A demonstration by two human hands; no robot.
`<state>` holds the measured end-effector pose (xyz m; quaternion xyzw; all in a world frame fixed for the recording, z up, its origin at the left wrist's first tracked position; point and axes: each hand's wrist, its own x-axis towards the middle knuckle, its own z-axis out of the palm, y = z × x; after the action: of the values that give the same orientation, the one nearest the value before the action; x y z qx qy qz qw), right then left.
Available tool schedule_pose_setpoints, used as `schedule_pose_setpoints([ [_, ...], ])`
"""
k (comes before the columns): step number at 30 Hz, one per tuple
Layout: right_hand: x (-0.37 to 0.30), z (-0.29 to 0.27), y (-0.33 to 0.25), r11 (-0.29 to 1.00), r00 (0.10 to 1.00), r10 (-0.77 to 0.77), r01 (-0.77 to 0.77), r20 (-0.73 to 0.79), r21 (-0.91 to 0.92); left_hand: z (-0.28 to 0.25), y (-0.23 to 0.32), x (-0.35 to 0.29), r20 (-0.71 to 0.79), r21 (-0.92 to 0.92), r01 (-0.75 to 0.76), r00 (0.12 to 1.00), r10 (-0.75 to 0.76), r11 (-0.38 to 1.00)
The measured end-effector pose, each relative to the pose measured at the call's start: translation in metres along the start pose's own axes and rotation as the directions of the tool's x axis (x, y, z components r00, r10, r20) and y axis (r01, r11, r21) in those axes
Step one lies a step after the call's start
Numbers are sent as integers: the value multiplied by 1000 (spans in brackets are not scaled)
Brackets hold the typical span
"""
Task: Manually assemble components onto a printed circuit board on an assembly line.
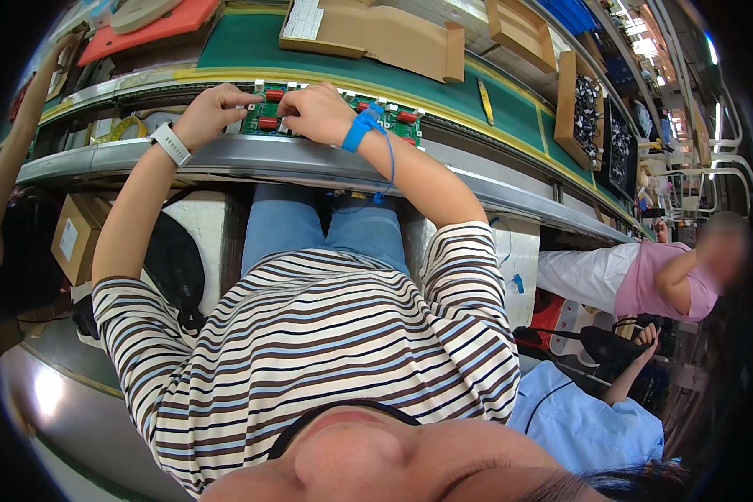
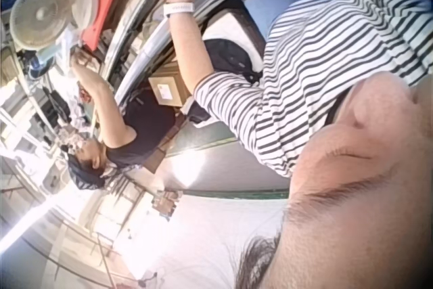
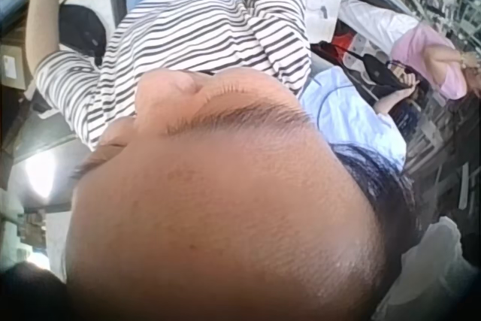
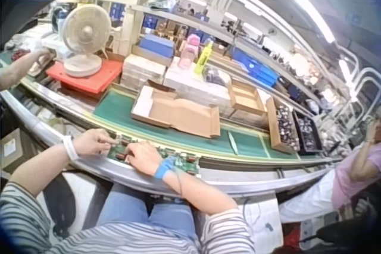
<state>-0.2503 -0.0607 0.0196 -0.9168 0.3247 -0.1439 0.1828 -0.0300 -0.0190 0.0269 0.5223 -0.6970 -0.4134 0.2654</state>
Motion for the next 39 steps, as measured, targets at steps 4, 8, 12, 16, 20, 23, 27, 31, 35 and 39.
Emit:
schedule_pose_setpoints([
  [4,-1,0,0,1000,1000,-9,9,7,-3,2,-4,-3,-53,168,-39,997,48,985],
  [8,-1,-1,-1,1000,1000,-14,14,12,-27,4,-1,-5,-78,215,-102,990,122,971],
  [12,-2,-1,-3,999,1000,-29,29,-4,-44,7,8,-7,-86,143,14,996,-2,990],
  [16,-3,-1,-5,997,998,-55,54,-15,-49,11,1,-7,-139,170,-86,984,110,982],
  [20,-3,-2,-5,995,997,-70,68,-22,-78,11,6,-5,-61,241,-74,994,92,968],
  [23,-4,-1,-6,995,997,-70,68,-25,-71,13,2,-4,-53,292,-118,989,139,949],
  [27,-3,-1,-5,991,995,-103,101,-16,-87,13,2,-3,-52,384,-156,980,191,910],
  [31,-5,0,-3,988,992,-125,123,-21,-92,13,3,-4,-40,387,-161,981,191,908],
  [35,-7,0,-5,989,993,-115,114,-2,-90,13,5,-7,-34,404,-173,978,204,898],
  [39,-10,-1,-8,984,990,-141,143,27,-106,16,5,-8,-24,376,-178,979,201,909],
])
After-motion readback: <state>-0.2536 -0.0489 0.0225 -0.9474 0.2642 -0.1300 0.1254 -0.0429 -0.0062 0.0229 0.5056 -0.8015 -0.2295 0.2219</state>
